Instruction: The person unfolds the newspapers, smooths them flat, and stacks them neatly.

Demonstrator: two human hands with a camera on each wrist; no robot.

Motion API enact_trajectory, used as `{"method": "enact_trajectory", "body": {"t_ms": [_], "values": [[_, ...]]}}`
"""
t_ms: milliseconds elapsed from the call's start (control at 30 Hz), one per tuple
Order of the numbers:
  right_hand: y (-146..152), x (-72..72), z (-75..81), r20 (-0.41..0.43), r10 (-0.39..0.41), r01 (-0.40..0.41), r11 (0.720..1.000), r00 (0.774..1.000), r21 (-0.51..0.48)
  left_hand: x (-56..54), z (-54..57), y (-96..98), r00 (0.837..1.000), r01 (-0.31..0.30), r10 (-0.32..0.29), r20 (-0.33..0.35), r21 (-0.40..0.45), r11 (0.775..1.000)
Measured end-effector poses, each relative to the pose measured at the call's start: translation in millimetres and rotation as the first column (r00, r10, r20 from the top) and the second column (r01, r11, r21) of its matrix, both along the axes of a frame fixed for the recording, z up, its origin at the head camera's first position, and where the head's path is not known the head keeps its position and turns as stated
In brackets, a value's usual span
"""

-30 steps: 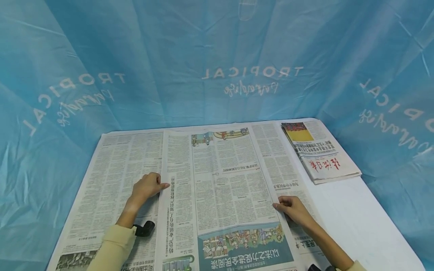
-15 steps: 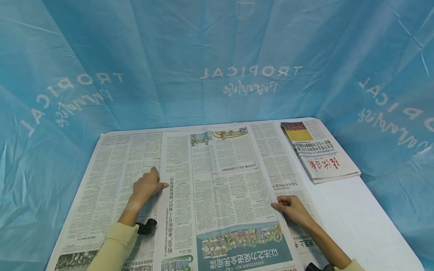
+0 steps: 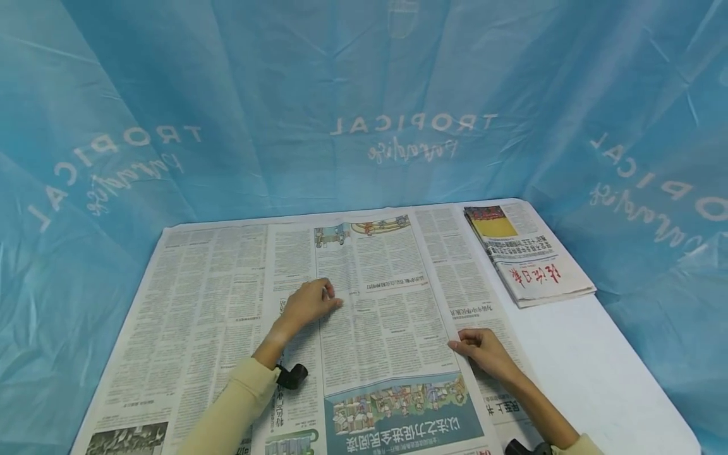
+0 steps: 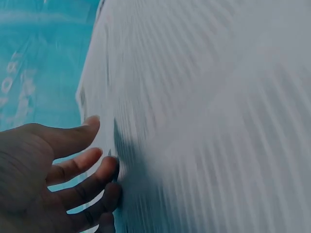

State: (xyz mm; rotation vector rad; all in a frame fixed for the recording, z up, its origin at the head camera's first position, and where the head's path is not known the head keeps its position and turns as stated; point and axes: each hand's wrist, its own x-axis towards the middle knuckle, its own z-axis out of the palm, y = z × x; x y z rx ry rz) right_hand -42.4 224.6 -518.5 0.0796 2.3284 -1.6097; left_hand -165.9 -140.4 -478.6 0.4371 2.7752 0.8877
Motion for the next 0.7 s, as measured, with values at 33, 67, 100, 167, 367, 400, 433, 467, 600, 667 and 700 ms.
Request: {"method": "enact_trajectory", "body": {"t_ms": [33, 67, 100, 167, 367, 400, 433, 467, 600, 667, 700], "values": [[0, -0.1, -0.3, -0.003, 0.003, -0.003, 1.0, 1.0, -0.002, -0.7, -0.3, 8.1, 1.0, 0.02, -0.02, 0.003, 0.018, 1.0], [0, -0.3, -0.6, -0.006, 0.003, -0.003, 1.0, 1.0, 0.002, -1.7, -0.8, 16.2, 0.999, 0.039, -0.039, 0.002, 0.035, 0.999], [0, -0.3, -1.0, -0.007, 0.002, -0.002, 1.0, 1.0, 0.004, -2.8, -1.3, 24.3, 0.998, 0.057, -0.057, 0.0, 0.049, 0.997], [-1, -0.2, -1.7, -0.005, -0.003, 0.003, 1.0, 1.0, 0.007, -5.5, -1.8, 40.0, 0.996, 0.089, -0.088, -0.016, 0.074, 0.993], [0, 0.6, -3.1, -0.019, 0.002, -0.002, 1.0, 1.0, 0.021, -16.2, -4.3, 91.2, 0.984, 0.155, -0.145, -0.1, 0.104, 0.982], [-1, 0.6, -3.1, -0.022, 0.003, -0.002, 1.0, 1.0, 0.022, -18.1, -4.2, 99.5, 0.983, 0.162, -0.151, -0.102, 0.107, 0.981], [0, 0.8, -2.9, -0.023, 0.003, -0.002, 1.0, 1.0, 0.023, -19.5, -3.7, 107.9, 0.983, 0.168, -0.158, -0.095, 0.114, 0.979], [0, 0.9, -2.5, -0.025, 0.001, 0.0, 1.0, 1.0, 0.027, -20.7, -3.3, 115.8, 0.982, 0.174, -0.164, -0.091, 0.119, 0.977], [-2, 1.0, -1.3, -0.039, -0.005, 0.006, 0.999, 0.999, 0.033, -24.5, -3.8, 142.0, 0.984, 0.176, -0.17, -0.052, 0.154, 0.972], [-3, 0.8, -1.2, -0.057, -0.004, 0.007, 0.999, 0.998, 0.051, -25.0, -6.1, 151.5, 0.988, 0.155, -0.15, -0.043, 0.165, 0.974], [-3, 0.6, -1.3, -0.065, -0.001, 0.005, 0.998, 0.998, 0.059, -24.9, -7.2, 155.6, 0.991, 0.136, -0.131, -0.039, 0.169, 0.976]]}}
